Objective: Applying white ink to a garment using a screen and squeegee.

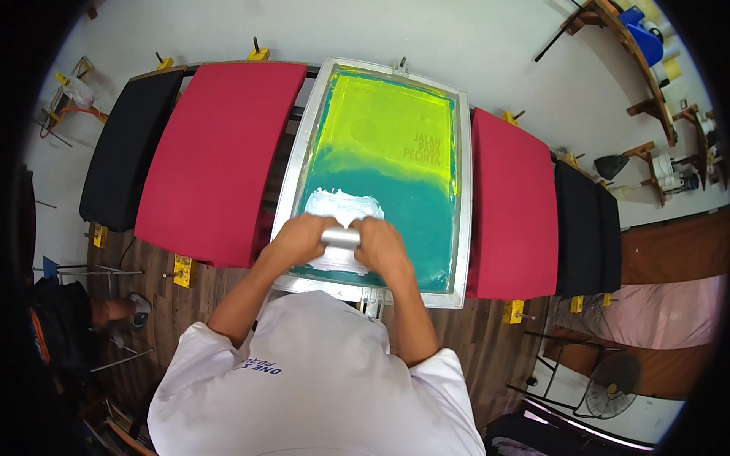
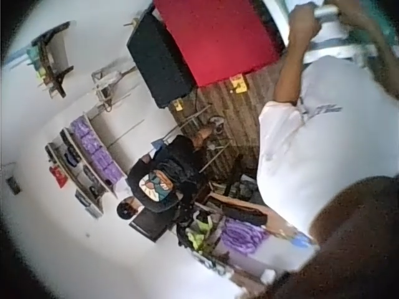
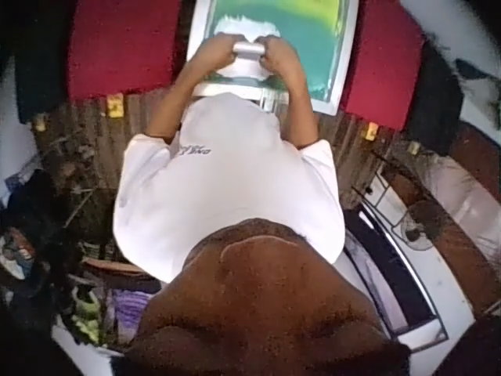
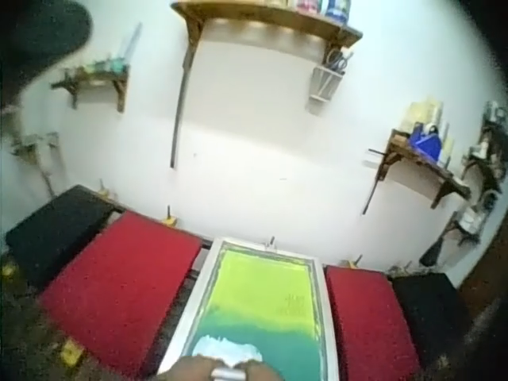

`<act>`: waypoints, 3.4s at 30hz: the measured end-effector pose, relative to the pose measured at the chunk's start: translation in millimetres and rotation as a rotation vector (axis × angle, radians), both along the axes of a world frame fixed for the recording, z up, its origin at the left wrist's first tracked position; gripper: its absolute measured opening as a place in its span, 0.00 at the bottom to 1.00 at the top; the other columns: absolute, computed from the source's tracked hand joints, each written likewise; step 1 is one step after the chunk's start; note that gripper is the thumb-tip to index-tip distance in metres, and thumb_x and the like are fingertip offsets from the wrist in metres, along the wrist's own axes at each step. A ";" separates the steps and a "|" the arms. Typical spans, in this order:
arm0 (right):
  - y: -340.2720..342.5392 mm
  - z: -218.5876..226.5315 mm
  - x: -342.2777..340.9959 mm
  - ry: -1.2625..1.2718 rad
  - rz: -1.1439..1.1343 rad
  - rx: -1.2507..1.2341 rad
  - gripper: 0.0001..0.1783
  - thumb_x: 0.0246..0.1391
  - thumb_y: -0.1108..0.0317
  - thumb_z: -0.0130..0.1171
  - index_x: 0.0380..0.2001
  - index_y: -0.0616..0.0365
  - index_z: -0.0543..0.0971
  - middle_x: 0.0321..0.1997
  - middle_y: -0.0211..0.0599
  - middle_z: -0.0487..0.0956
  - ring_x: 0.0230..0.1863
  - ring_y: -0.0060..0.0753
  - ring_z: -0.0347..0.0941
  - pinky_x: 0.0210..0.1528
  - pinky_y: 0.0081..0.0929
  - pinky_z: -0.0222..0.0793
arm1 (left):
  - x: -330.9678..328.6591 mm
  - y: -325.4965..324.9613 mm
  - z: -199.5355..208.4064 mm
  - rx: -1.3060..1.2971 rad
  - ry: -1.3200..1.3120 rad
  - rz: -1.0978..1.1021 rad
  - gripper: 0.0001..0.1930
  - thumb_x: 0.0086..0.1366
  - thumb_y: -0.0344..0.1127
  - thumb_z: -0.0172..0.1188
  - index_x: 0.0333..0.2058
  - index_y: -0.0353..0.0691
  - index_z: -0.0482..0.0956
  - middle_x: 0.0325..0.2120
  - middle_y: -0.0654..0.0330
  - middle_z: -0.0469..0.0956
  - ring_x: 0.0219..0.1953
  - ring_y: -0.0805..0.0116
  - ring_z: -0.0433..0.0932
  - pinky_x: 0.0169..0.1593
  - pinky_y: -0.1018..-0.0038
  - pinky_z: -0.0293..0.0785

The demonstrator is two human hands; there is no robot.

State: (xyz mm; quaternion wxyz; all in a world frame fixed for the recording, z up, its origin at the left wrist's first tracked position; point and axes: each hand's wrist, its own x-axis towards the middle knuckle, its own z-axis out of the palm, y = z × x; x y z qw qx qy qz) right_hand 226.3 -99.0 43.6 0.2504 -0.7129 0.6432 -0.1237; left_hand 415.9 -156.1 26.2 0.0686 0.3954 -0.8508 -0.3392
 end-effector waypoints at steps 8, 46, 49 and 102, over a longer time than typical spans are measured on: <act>-14.3 -22.3 0.2 0.024 -0.063 -0.053 0.20 0.33 0.81 0.60 0.37 0.62 0.82 0.38 0.53 0.80 0.42 0.59 0.76 0.46 0.47 0.73 | -5.4 -0.9 -28.4 -0.034 0.142 0.112 0.19 0.51 0.20 0.56 0.43 0.42 0.81 0.32 0.46 0.82 0.37 0.44 0.81 0.42 0.55 0.77; -62.6 -21.5 -2.8 0.174 -0.137 0.164 0.20 0.33 0.75 0.63 0.36 0.53 0.86 0.31 0.49 0.84 0.36 0.54 0.81 0.42 0.44 0.78 | -37.8 -62.3 -3.6 -0.003 -0.205 -0.117 0.20 0.46 0.15 0.61 0.41 0.35 0.85 0.35 0.39 0.82 0.40 0.43 0.83 0.47 0.58 0.80; -49.6 -22.1 1.8 0.161 -0.166 0.140 0.20 0.34 0.76 0.63 0.37 0.53 0.85 0.33 0.48 0.84 0.37 0.53 0.81 0.42 0.43 0.78 | -31.8 -47.5 -13.0 -0.052 -0.166 -0.112 0.20 0.47 0.15 0.61 0.41 0.35 0.85 0.35 0.39 0.82 0.40 0.43 0.83 0.47 0.58 0.80; 70.3 -31.2 49.1 0.177 -0.296 -0.008 0.20 0.39 0.80 0.59 0.40 0.53 0.83 0.42 0.44 0.80 0.48 0.52 0.76 0.50 0.43 0.73 | 7.9 66.0 -27.5 -0.143 -0.071 -0.028 0.20 0.53 0.21 0.57 0.47 0.38 0.83 0.31 0.38 0.82 0.36 0.41 0.83 0.44 0.54 0.80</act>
